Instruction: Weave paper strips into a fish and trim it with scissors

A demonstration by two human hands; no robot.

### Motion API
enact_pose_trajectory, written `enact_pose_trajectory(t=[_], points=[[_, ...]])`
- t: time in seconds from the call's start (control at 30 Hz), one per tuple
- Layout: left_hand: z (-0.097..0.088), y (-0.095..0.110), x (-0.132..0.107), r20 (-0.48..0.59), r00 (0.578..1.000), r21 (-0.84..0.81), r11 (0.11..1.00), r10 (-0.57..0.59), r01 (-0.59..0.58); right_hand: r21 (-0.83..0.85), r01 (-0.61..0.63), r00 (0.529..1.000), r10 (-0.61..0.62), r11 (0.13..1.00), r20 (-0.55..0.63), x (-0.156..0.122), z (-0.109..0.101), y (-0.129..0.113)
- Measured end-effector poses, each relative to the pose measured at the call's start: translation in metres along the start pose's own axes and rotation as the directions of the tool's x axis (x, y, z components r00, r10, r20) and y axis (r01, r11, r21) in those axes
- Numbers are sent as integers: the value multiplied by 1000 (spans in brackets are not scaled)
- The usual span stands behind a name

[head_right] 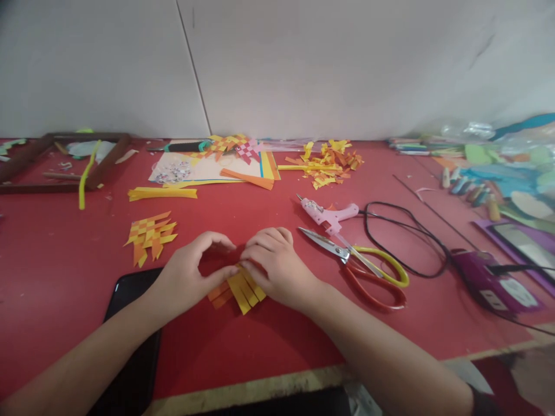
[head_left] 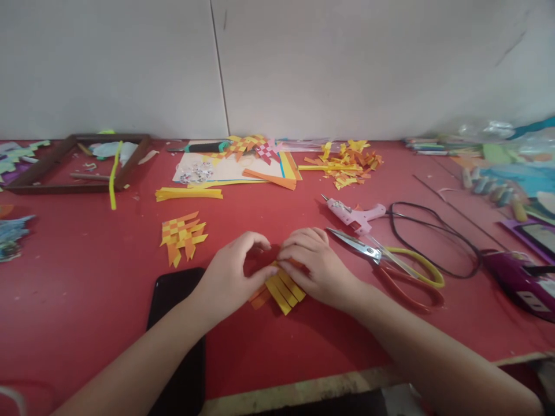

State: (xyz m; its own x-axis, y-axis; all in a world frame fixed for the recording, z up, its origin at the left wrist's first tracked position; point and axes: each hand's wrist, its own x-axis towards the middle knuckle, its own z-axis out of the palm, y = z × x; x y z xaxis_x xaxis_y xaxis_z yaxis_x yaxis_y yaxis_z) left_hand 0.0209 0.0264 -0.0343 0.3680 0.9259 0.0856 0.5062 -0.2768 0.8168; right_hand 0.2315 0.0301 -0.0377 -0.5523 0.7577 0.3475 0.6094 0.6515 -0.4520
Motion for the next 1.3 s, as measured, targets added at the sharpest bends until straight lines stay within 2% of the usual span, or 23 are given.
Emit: enact_pose_trajectory(t=[0.07,0.1,0.23,0.3,0.4,0.53,0.63,0.73,0.8,0.9,0.97,1.03,1.2,1.3], points=[[1,-2,0,-8,998,-55,997,-56,56,-9,-6,999,5,1000,-44,1,-1,-1],[1,-2,0,10,998,-34,997,-62,63,-15,-6,999,5,1000,-37,1,-2,-2],[3,-3,0,74,996,208,978,-40,24,-43,-30,988,36,999,147,1,-2,-6],[3,-3,0,67,997,244,970,-31,14,-45,-55,974,64,997,218,0,-2,-7],[3,-3,0,76,997,247,969,-14,-6,-23,-74,970,77,997,232,-1,-1,-7],[0,-3,2,133,989,256,962,67,-100,28,-46,986,41,999,159,-1,1,-3],[-1,-1,2,122,987,200,971,108,-131,51,1,1000,-2,999,15,0,0,-2],[-3,1,1,-32,982,122,976,185,-179,14,55,985,-52,998,-164,1,-5,-4],[-5,4,0,-143,947,118,955,287,-271,-17,90,956,-91,996,-280,1,-9,-7],[-7,9,-1,-242,882,153,914,404,-376,-54,131,900,-142,990,-411,0,-15,-11],[-8,12,-2,-279,864,176,907,418,-382,-77,135,888,-155,988,-433,0,-18,-12],[-9,14,-2,-292,863,189,910,411,-369,-82,138,890,-160,987,-426,0,-19,-13],[-5,9,-1,-255,871,168,907,419,-387,-100,189,893,-214,977,-396,-1,-18,-12],[-3,7,-1,-241,896,126,927,373,-352,-119,175,902,-207,977,-378,-1,-15,-11]])
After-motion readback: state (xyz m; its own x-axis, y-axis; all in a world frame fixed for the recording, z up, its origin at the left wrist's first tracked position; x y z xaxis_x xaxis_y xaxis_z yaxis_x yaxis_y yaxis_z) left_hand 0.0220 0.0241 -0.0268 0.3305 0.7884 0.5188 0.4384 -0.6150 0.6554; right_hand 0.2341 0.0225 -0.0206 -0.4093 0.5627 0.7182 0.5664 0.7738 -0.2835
